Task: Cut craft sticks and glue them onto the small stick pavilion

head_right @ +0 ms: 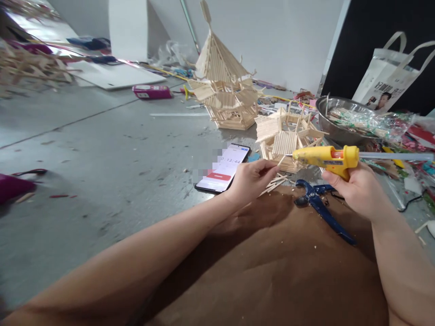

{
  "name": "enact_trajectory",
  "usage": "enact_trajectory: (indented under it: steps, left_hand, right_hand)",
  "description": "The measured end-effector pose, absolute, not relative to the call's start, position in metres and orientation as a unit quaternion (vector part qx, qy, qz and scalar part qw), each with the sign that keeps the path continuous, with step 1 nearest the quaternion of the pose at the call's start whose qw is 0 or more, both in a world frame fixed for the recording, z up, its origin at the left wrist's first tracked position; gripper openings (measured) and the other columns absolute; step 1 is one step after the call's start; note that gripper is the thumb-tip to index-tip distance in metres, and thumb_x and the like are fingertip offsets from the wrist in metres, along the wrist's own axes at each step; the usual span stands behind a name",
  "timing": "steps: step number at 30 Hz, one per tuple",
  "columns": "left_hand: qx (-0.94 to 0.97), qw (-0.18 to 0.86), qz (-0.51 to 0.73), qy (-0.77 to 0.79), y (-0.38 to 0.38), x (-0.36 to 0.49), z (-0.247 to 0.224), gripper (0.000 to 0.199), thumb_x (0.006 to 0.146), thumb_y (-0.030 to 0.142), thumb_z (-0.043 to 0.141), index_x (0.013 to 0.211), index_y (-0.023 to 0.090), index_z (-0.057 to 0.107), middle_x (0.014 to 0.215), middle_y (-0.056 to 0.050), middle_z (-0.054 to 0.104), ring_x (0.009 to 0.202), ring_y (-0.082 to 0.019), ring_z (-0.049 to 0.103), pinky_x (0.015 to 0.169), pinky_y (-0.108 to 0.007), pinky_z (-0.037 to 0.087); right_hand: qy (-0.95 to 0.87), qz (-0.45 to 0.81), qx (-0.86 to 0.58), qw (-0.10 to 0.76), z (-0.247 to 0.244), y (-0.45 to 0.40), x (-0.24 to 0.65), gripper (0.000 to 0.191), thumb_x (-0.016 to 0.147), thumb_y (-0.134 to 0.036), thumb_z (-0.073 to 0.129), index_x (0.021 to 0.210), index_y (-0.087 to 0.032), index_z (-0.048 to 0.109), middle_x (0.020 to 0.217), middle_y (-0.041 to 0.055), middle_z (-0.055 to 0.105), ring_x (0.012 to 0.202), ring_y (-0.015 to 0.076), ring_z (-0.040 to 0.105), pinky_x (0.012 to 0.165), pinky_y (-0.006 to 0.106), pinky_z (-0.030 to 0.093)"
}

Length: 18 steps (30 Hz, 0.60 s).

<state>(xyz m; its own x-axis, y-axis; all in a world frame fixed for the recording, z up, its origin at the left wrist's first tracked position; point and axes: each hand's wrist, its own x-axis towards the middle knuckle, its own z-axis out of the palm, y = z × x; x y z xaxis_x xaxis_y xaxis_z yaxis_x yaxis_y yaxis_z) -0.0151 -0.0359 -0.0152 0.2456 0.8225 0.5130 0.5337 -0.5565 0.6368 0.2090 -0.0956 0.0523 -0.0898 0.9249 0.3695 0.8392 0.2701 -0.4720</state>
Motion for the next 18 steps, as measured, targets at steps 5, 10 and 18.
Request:
enact_trajectory:
  steps: [5,10,18]
  left_hand:
    - [0.776,0.156,0.423,0.441,-0.0359,-0.016,-0.0165,0.023,0.078,0.03,0.049,0.073,0.014,0.066,0.059,-0.003,0.065,0.045,-0.007,0.048,0.046,-0.02,0.034]
    - [0.775,0.165,0.426,0.436,-0.036,-0.0153,-0.0185,0.024,0.079,0.031,0.049,0.074,0.014,0.065,0.064,-0.004,0.067,0.049,-0.008,0.051,0.049,-0.02,0.038]
    - [0.777,0.162,0.428,0.432,-0.0356,-0.0153,-0.0195,0.024,0.079,0.032,0.049,0.074,0.014,0.065,0.06,-0.003,0.065,0.046,-0.006,0.047,0.047,-0.02,0.036]
  right_hand:
    - [-0.74,0.054,-0.614,0.27,0.0549,-0.0956,0.2023,0.028,0.076,-0.045,0.05,0.068,-0.021,0.061,0.054,0.0016,0.056,0.074,0.0233,0.06,0.066,0.035,0.047]
    - [-0.727,0.049,-0.633,0.26,0.0521,-0.0957,0.2014,0.035,0.073,-0.054,0.047,0.065,-0.021,0.057,0.057,0.0034,0.056,0.077,0.0256,0.06,0.07,0.039,0.048]
    - [-0.721,0.068,-0.644,0.247,0.0494,-0.0952,0.2022,0.037,0.073,-0.056,0.045,0.082,-0.022,0.059,0.081,0.006,0.064,0.083,0.028,0.059,0.073,0.043,0.046]
